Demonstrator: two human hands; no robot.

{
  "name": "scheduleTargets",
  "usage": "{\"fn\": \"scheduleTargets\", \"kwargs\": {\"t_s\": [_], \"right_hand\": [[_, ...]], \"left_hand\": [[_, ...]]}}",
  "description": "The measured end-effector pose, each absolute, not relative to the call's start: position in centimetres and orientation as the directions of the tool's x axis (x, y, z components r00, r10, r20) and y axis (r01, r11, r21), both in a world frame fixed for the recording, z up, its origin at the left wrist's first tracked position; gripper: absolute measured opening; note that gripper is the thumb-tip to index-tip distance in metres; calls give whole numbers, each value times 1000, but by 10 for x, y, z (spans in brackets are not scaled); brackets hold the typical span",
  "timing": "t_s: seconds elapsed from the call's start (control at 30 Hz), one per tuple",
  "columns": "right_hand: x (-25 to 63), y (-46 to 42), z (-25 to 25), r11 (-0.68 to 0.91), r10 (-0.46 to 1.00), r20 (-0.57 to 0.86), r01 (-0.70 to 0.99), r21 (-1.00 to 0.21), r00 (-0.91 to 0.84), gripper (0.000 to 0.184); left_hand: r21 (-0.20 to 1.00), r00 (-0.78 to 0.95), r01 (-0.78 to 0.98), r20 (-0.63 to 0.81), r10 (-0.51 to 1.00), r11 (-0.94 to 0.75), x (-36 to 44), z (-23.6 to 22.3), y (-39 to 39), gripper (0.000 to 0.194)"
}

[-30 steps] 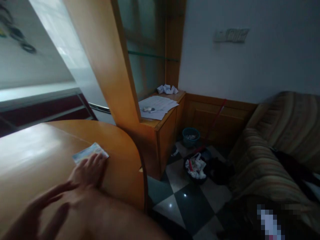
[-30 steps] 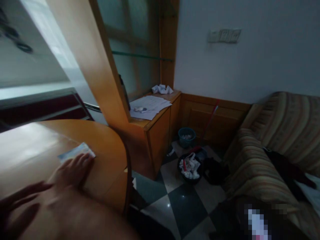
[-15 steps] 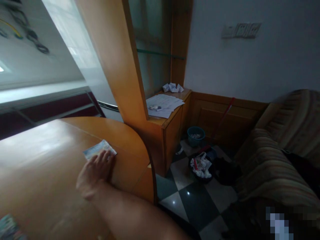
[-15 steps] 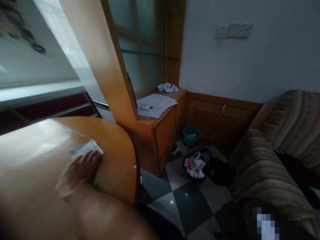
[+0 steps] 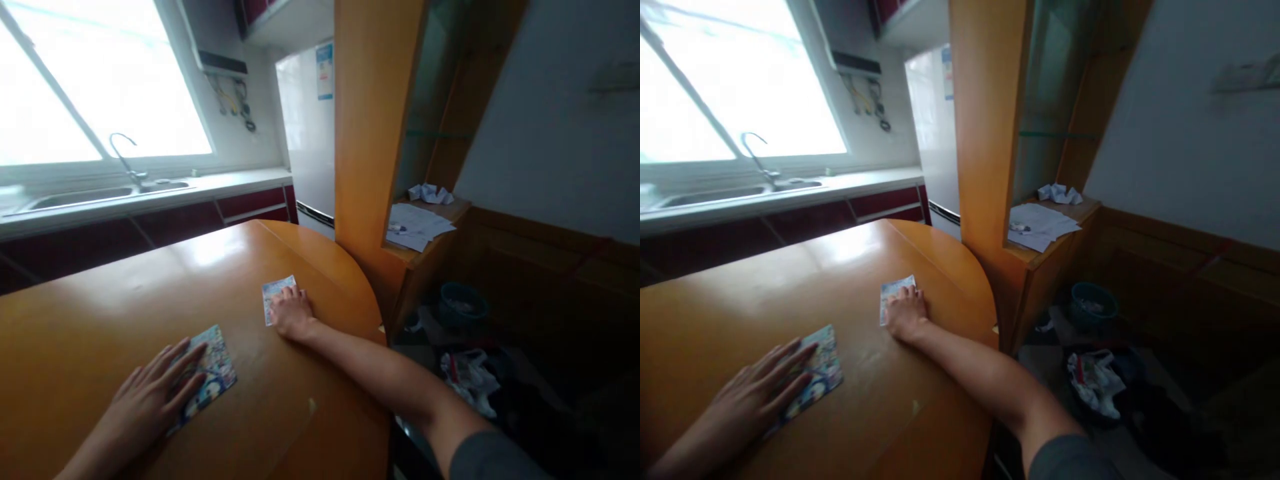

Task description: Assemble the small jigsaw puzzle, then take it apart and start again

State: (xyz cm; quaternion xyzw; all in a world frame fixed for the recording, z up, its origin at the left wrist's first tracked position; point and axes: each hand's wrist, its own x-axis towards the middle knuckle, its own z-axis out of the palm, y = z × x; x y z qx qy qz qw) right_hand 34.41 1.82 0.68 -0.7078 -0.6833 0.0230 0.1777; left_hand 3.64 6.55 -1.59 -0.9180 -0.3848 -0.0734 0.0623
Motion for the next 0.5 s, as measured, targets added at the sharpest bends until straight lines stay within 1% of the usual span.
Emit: {"fn": "scheduleTargets", "kwargs": {"t_s": [0.07, 0.13, 0.2, 0.33, 0.4, 0.5], "right_hand": [[327, 13, 4, 78, 975, 222, 958, -278, -15, 33], [308, 6, 4, 182, 967, 221, 950, -253, -127, 34], [291, 3, 5, 242, 960, 205, 936, -257, -192, 34], [270, 9, 3, 370, 927, 187, 876, -310, -325, 34], [262, 15, -3, 445, 894, 228, 824, -350, -386, 36], [256, 24, -17, 561, 825, 323, 740, -370, -464, 38]], "left_hand": [[-18, 655, 752, 127, 745, -659, 23, -21, 61, 47], [12, 593, 801, 116, 796, -599, 12, -20, 50, 55], [30, 579, 812, 95, 810, -583, 2, -14, 34, 57], [85, 540, 837, 35, 841, -540, -17, -2, 9, 57], [125, 520, 847, 14, 854, -517, -24, 2, 0, 57], [171, 499, 853, 5, 867, -492, -26, 4, -5, 59]]}}
